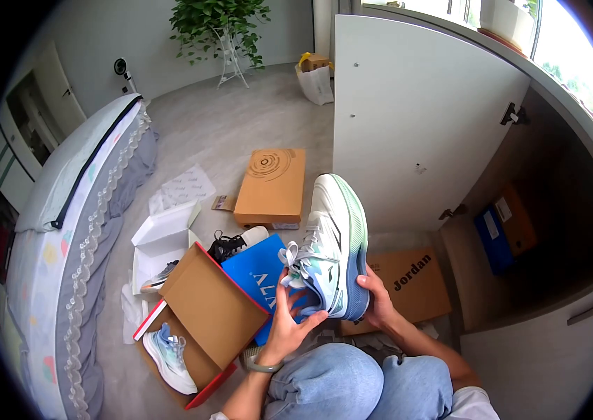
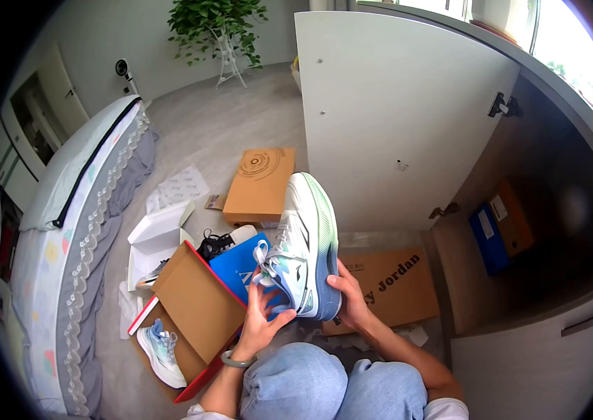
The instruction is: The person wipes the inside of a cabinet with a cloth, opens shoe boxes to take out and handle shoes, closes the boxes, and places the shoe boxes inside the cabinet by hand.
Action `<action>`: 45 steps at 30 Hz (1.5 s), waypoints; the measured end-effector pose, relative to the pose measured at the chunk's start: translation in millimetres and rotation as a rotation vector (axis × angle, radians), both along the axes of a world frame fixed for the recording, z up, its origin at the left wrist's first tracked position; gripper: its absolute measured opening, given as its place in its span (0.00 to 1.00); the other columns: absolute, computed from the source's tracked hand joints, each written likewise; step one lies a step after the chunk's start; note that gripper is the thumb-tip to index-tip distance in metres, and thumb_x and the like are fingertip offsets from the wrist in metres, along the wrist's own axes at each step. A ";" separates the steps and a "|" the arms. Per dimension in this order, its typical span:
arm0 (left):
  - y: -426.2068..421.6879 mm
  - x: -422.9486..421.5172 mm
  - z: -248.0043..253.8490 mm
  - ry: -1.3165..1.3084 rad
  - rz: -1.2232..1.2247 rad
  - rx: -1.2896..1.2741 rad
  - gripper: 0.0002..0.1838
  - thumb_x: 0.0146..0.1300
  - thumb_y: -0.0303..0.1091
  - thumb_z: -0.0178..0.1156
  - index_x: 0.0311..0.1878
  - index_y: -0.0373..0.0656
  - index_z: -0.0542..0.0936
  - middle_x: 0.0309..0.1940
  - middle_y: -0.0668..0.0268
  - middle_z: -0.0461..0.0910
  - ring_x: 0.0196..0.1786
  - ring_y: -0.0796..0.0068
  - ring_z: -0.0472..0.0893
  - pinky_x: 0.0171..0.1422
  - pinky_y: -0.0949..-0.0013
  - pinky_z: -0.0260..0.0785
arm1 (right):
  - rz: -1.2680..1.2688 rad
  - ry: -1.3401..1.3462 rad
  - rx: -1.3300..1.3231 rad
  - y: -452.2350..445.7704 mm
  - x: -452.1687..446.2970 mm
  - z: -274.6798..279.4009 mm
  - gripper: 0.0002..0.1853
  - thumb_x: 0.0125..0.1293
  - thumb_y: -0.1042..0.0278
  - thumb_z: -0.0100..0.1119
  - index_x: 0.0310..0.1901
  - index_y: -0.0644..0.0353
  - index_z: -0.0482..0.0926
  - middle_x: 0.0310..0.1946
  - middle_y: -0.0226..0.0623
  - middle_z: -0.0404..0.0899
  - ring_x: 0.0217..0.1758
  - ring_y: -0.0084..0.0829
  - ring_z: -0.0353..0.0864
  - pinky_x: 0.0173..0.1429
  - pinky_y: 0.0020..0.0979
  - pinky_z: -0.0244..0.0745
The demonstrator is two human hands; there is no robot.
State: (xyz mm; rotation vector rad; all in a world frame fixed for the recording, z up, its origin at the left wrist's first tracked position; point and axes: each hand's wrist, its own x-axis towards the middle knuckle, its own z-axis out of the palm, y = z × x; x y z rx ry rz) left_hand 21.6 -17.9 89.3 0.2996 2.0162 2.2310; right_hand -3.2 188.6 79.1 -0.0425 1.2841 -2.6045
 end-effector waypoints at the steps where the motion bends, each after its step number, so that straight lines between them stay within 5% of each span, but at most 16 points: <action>1: 2.1 0.1 0.0 0.001 0.027 0.044 0.62 0.55 0.39 0.76 0.79 0.39 0.39 0.71 0.48 0.58 0.70 0.55 0.67 0.70 0.53 0.65 | -0.001 -0.008 0.008 -1.6 0.6 3.9 0.41 0.62 0.57 0.58 0.74 0.63 0.56 0.65 0.44 0.71 0.64 0.35 0.76 0.70 0.37 0.71; 4: -7.3 -1.9 -12.4 0.102 0.078 -0.213 0.62 0.53 0.36 0.78 0.78 0.33 0.41 0.70 0.48 0.59 0.70 0.58 0.68 0.71 0.57 0.65 | 0.012 -0.004 0.031 -2.9 1.3 4.7 0.41 0.61 0.59 0.58 0.75 0.63 0.56 0.65 0.44 0.71 0.65 0.35 0.76 0.69 0.36 0.71; 10: -3.6 -0.8 -18.2 0.044 0.013 0.014 0.60 0.49 0.39 0.80 0.75 0.29 0.49 0.67 0.51 0.63 0.68 0.62 0.69 0.72 0.60 0.64 | 0.130 -0.042 -0.030 2.1 2.2 -11.5 0.41 0.58 0.67 0.56 0.74 0.63 0.57 0.67 0.43 0.68 0.71 0.34 0.68 0.75 0.39 0.61; 12: -8.1 2.3 -21.0 0.179 0.130 -0.112 0.54 0.48 0.36 0.80 0.72 0.34 0.56 0.63 0.53 0.69 0.65 0.61 0.74 0.69 0.59 0.68 | 0.142 -0.033 0.141 6.4 0.1 -18.2 0.41 0.58 0.67 0.57 0.74 0.63 0.56 0.69 0.42 0.67 0.74 0.35 0.63 0.77 0.39 0.55; 15: -13.3 4.9 -14.5 0.605 0.282 -0.688 0.51 0.34 0.36 0.81 0.66 0.37 0.67 0.56 0.51 0.77 0.57 0.47 0.77 0.62 0.52 0.70 | -0.141 0.119 -0.045 7.1 -6.4 25.8 0.42 0.62 0.57 0.63 0.75 0.59 0.55 0.70 0.40 0.65 0.74 0.37 0.61 0.77 0.40 0.52; 18: -15.5 6.7 -6.7 0.895 0.293 -0.793 0.36 0.44 0.34 0.75 0.60 0.44 0.76 0.58 0.63 0.79 0.57 0.58 0.79 0.59 0.55 0.70 | -0.312 0.123 -0.065 22.9 -5.5 42.4 0.43 0.60 0.56 0.67 0.74 0.56 0.57 0.67 0.39 0.67 0.73 0.36 0.64 0.76 0.40 0.54; 19: -12.0 9.8 1.3 0.905 0.325 -0.808 0.25 0.53 0.33 0.70 0.57 0.52 0.79 0.57 0.68 0.81 0.58 0.61 0.79 0.58 0.58 0.70 | -0.329 0.148 -0.018 26.0 -3.7 42.5 0.43 0.59 0.58 0.69 0.73 0.56 0.58 0.66 0.38 0.68 0.71 0.35 0.65 0.75 0.39 0.56; 23: -17.2 16.6 2.3 1.064 0.407 -0.981 0.16 0.64 0.35 0.63 0.54 0.65 0.80 0.56 0.72 0.81 0.57 0.65 0.78 0.57 0.59 0.69 | -0.380 0.194 0.045 29.1 -0.9 44.0 0.40 0.56 0.63 0.69 0.68 0.59 0.62 0.59 0.38 0.72 0.65 0.32 0.70 0.70 0.36 0.62; 34: -19.5 16.6 -2.7 1.112 0.443 -0.974 0.14 0.65 0.39 0.64 0.54 0.67 0.80 0.57 0.73 0.81 0.58 0.64 0.78 0.56 0.59 0.69 | -0.409 0.283 0.101 27.7 4.9 60.2 0.34 0.55 0.67 0.69 0.63 0.60 0.64 0.52 0.37 0.72 0.57 0.29 0.73 0.63 0.32 0.69; 39: -20.5 17.3 -2.5 1.196 0.476 -1.058 0.16 0.65 0.40 0.64 0.55 0.71 0.79 0.56 0.76 0.81 0.57 0.66 0.77 0.55 0.60 0.68 | -0.552 0.311 0.331 25.8 3.0 59.9 0.30 0.56 0.68 0.72 0.57 0.59 0.65 0.51 0.35 0.69 0.54 0.27 0.73 0.59 0.30 0.71; 45: -18.8 15.8 -5.6 1.202 0.462 -1.057 0.17 0.65 0.40 0.65 0.54 0.73 0.79 0.55 0.76 0.81 0.56 0.67 0.77 0.55 0.60 0.68 | -0.553 0.289 0.246 26.8 3.2 61.2 0.27 0.56 0.70 0.71 0.54 0.59 0.66 0.50 0.34 0.69 0.53 0.26 0.72 0.58 0.30 0.71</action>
